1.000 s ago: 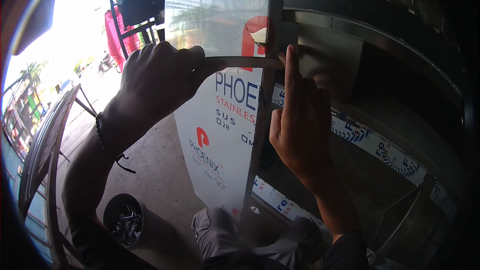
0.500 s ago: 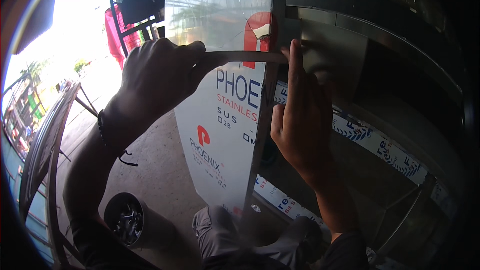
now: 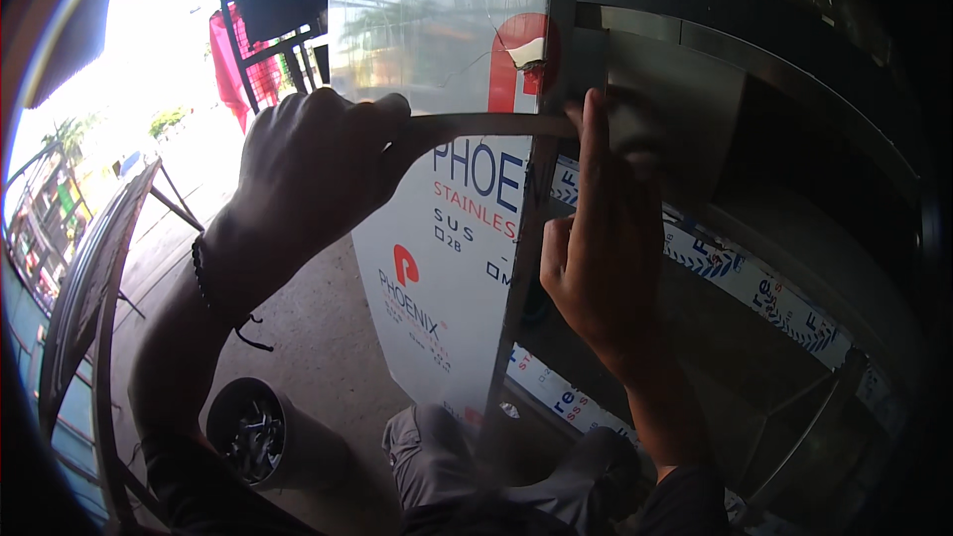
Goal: The person applies a strip of white tape along the edge of a metal stainless steel unit, pressing it down by hand and extending it from the top to the bottom edge.
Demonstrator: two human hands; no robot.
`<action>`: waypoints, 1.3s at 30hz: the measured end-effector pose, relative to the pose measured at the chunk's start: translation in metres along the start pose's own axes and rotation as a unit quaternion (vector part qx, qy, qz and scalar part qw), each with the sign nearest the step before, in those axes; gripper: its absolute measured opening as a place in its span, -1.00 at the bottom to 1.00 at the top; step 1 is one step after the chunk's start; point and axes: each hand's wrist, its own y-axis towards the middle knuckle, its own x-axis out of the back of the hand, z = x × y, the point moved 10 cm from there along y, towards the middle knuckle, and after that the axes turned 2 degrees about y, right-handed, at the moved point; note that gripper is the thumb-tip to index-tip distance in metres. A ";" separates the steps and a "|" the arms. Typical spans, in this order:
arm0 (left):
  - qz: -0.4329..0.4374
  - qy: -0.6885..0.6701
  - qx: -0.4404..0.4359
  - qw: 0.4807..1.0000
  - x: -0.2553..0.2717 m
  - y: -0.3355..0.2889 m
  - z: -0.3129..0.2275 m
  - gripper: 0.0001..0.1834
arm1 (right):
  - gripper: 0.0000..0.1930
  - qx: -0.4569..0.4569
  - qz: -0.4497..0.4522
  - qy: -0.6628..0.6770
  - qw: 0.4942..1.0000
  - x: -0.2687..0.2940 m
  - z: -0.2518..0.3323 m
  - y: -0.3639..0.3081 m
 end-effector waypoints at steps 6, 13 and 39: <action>0.054 -0.038 -0.007 0.998 -0.024 -0.025 -0.011 -0.61 | 0.04 -0.033 0.087 0.020 0.995 -0.014 0.001 -0.035; -0.009 0.016 0.014 1.000 0.006 -0.009 -0.006 -0.62 | 0.03 -0.027 0.074 0.019 0.997 -0.013 -0.005 -0.011; 0.083 -0.047 -0.003 0.995 -0.055 -0.083 -0.042 -0.61 | -0.02 -0.078 0.157 0.114 0.978 -0.037 0.007 -0.112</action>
